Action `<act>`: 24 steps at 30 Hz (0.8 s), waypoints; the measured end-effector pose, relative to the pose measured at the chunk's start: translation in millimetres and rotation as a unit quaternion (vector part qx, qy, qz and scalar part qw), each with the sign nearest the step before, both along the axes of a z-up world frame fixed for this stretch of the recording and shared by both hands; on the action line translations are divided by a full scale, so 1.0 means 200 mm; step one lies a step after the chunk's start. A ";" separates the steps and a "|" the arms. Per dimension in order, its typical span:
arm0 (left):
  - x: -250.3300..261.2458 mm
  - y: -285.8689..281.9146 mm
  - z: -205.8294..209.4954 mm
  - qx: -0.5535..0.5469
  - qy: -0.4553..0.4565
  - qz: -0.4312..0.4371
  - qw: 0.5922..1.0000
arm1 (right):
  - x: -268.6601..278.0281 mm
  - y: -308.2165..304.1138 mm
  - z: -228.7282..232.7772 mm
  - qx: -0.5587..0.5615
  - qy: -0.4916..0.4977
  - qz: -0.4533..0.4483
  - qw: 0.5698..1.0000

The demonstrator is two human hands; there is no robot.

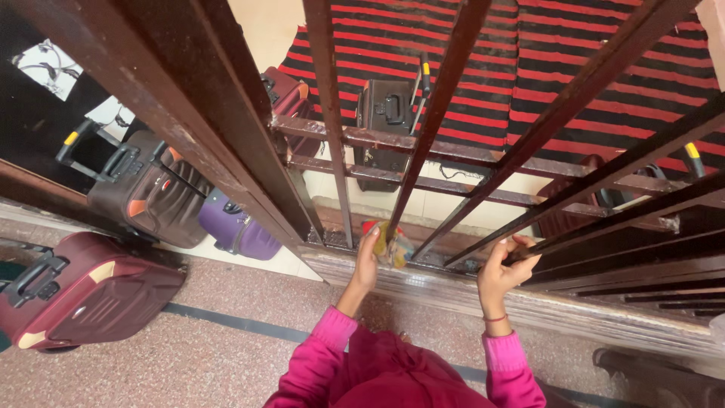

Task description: The person wipes a metal gate using a cloth and a spray bottle.

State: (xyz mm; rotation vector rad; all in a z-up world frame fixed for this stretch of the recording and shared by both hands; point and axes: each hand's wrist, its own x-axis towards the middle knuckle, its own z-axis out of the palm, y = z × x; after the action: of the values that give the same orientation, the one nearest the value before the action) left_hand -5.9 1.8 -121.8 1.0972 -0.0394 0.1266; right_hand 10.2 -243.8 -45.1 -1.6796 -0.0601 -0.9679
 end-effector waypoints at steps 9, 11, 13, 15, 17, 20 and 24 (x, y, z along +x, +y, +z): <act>-0.05 -0.05 -0.06 0.008 0.186 0.093 0.978 | 0.02 0.00 -0.04 0.028 0.007 0.001 1.000; -0.11 -0.13 0.06 -0.055 0.174 0.118 0.976 | 0.02 0.00 -0.05 0.030 0.001 -0.003 1.000; -0.16 -0.20 0.23 -0.080 0.130 0.135 0.979 | 0.03 0.00 -0.06 0.033 0.000 -0.004 0.999; -0.18 -0.26 0.41 -0.066 0.058 0.147 0.985 | 0.02 0.00 -0.08 0.037 0.006 -0.003 0.999; -0.18 -0.37 0.60 0.044 -0.065 0.240 0.967 | 0.03 -0.01 -0.10 0.039 -0.001 -0.001 0.999; -0.10 -0.36 0.83 0.244 -0.204 0.315 0.894 | 0.04 0.00 -0.09 0.038 -0.008 0.004 0.999; 0.05 -0.31 0.93 0.499 -0.311 0.380 0.714 | 0.02 0.00 -0.07 0.048 0.008 0.017 0.999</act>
State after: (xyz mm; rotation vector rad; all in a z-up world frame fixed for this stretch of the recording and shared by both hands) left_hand 5.0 -59.5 64.8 2.0653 -0.2898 1.3646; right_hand 13.7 -244.5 -58.2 -1.5928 -0.0303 -0.9175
